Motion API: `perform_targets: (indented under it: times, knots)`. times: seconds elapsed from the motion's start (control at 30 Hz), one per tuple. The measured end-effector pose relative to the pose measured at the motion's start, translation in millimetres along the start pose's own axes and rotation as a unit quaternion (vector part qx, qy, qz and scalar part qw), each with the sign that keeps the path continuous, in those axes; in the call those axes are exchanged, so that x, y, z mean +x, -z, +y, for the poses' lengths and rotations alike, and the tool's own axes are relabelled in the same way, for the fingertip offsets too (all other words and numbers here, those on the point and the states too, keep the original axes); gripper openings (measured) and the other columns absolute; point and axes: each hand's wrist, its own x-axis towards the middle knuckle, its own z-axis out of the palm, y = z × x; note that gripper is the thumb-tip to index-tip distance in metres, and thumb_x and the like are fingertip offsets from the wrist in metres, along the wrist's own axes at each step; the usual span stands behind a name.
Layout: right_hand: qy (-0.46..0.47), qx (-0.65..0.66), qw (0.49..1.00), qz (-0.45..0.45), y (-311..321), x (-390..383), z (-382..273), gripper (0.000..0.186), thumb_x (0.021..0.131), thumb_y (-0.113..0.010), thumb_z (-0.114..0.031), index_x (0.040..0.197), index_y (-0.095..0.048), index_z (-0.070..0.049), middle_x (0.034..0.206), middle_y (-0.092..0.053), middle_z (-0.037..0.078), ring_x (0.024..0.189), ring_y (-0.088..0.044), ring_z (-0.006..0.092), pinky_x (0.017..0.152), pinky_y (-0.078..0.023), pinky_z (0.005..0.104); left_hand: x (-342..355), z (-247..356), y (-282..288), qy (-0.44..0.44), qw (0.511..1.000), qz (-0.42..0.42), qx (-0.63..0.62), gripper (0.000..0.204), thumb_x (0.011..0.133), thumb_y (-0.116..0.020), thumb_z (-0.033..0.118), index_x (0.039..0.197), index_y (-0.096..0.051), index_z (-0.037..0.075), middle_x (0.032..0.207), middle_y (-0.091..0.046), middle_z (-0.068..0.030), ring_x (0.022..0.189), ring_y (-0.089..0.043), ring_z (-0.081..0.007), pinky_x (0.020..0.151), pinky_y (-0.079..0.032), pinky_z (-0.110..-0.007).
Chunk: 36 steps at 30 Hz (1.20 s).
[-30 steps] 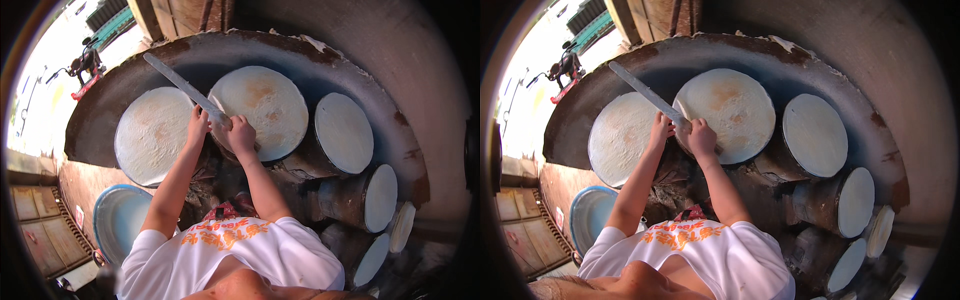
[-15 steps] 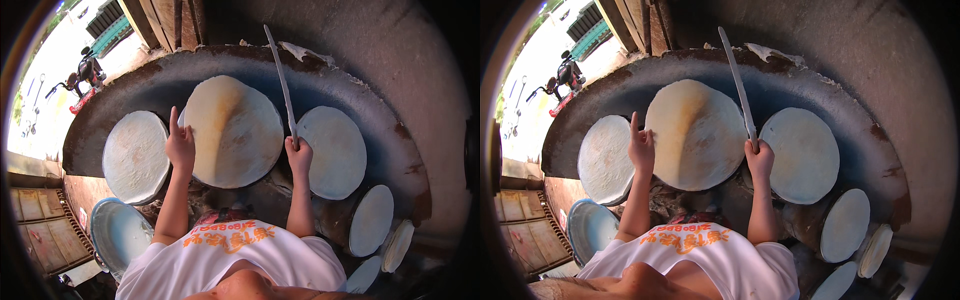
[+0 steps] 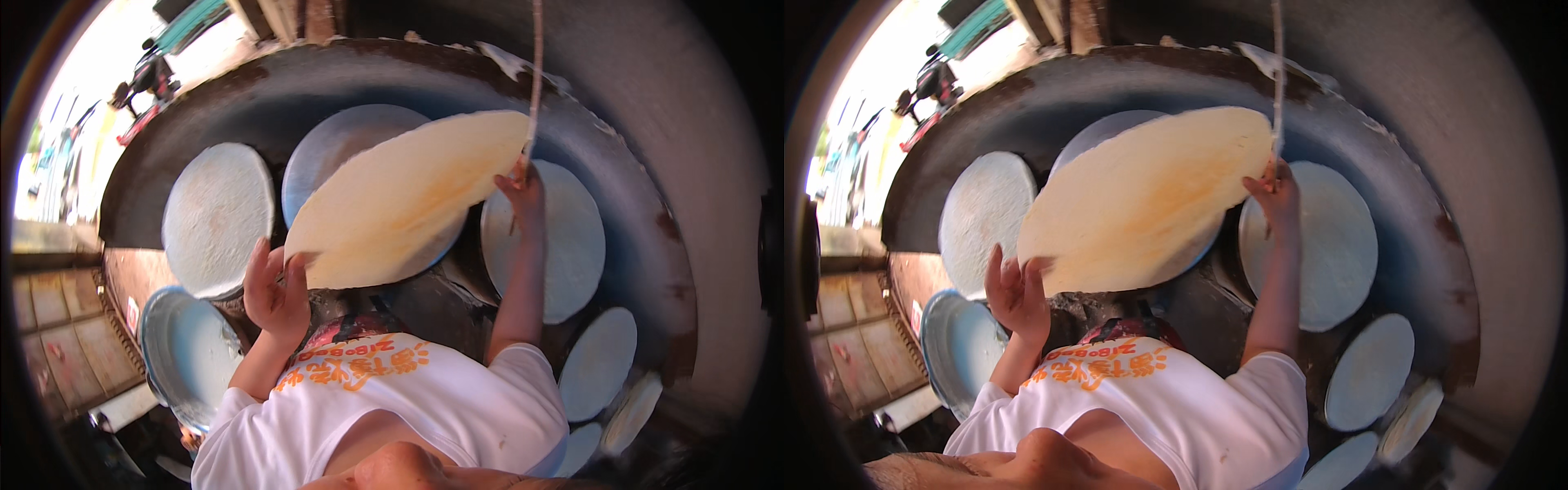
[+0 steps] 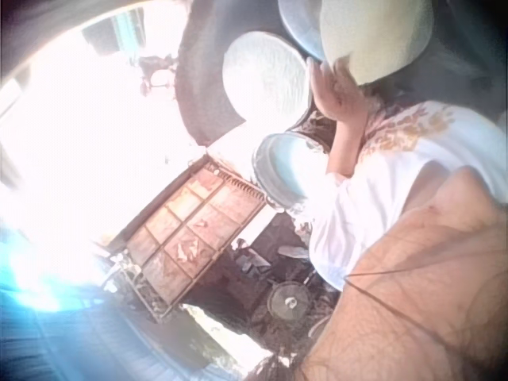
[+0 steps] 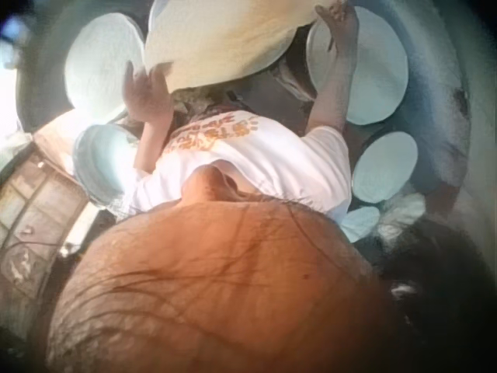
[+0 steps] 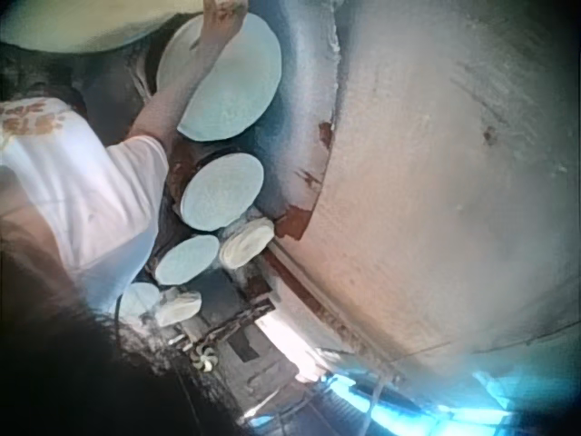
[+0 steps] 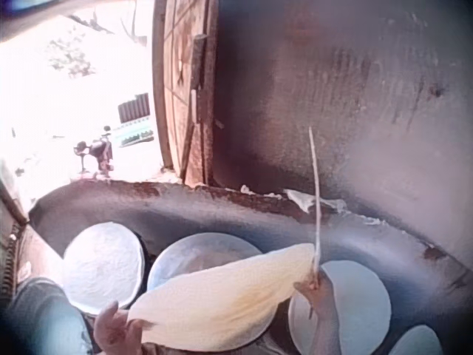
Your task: The person pours white batter from a tub onto steaming stations using a ladle, spreads it into thin circular sheets with a stick, and removes the cooked sheets by hand to stack them.
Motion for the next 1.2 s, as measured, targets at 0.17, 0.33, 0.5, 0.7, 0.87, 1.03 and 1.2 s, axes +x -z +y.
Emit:
perform_targets:
  times: [0.17,0.33,0.5,0.7,0.87,1.03,1.2]
  knots:
    - [0.013,0.044,0.983,-0.178,-59,3,-83,0.032,0.080,-0.068,0.001,0.073,-0.039,-0.011,0.068,-0.051,-0.001,0.063,-0.056,0.0091,0.061,-0.051,0.0258,55,-7,73,0.133,0.985,0.089,0.061,0.046,0.088,-0.060,-0.001,0.132,-0.047,0.004,0.083,-0.064,-0.0044,0.071,-0.058,-0.0060,0.065,-0.046,-0.020]
    - [0.038,-0.001,0.952,-0.303,-283,1,-140,0.023,0.081,-0.064,-0.003,0.071,-0.044,-0.010,0.066,-0.052,-0.002,0.057,-0.050,0.0066,0.050,-0.040,0.0213,117,-119,260,0.307,0.936,0.121,0.126,0.041,0.089,-0.058,0.006,0.128,-0.049,0.002,0.080,-0.065,-0.0074,0.066,-0.062,-0.0103,0.055,-0.049,-0.022]
    - [0.098,-0.132,0.948,-0.274,-439,-7,-67,0.017,0.076,-0.063,-0.015,0.069,-0.056,-0.001,0.060,-0.058,0.018,0.051,-0.060,0.0313,0.052,-0.047,0.0410,75,-326,420,0.428,0.898,0.093,0.038,0.017,0.081,-0.068,0.016,0.076,-0.063,0.001,0.064,-0.062,-0.0057,0.052,-0.058,-0.0167,0.050,-0.047,-0.030]
    - [0.060,-0.255,0.943,-0.205,-387,-2,-1,0.019,0.071,-0.071,-0.016,0.080,-0.064,-0.001,0.069,-0.064,0.014,0.065,-0.063,0.0287,0.062,-0.050,0.0385,71,-355,358,0.399,0.876,0.029,0.270,0.026,0.077,-0.064,0.026,0.084,-0.070,0.002,0.075,-0.069,-0.0124,0.070,-0.065,-0.0199,0.068,-0.049,-0.034]
    - [0.316,-0.208,0.897,-0.230,-480,43,11,0.031,0.065,-0.076,-0.018,0.084,-0.061,0.002,0.099,-0.063,0.017,0.094,-0.059,0.0334,0.083,-0.047,0.0396,102,-365,356,0.330,0.884,0.033,0.329,0.026,0.078,-0.067,0.024,0.087,-0.069,0.001,0.077,-0.068,-0.0151,0.070,-0.066,-0.0218,0.067,-0.050,-0.033]
    - [0.172,-0.314,0.861,-0.362,-530,58,-14,0.030,0.068,-0.074,-0.023,0.082,-0.058,-0.002,0.090,-0.063,0.020,0.092,-0.060,0.0361,0.076,-0.049,0.0440,106,-361,361,0.343,0.872,0.018,0.349,0.027,0.076,-0.068,0.020,0.097,-0.068,0.003,0.080,-0.068,-0.0141,0.074,-0.065,-0.0222,0.070,-0.050,-0.033]
    - [0.200,-0.312,0.856,-0.360,-531,53,-25,0.017,0.073,-0.067,-0.018,0.081,-0.056,-0.006,0.078,-0.062,0.017,0.081,-0.060,0.0384,0.069,-0.048,0.0475,116,-375,353,0.395,0.855,-0.003,0.336,0.022,0.077,-0.066,0.019,0.091,-0.067,0.002,0.081,-0.067,-0.0116,0.075,-0.063,-0.0209,0.070,-0.049,-0.032]
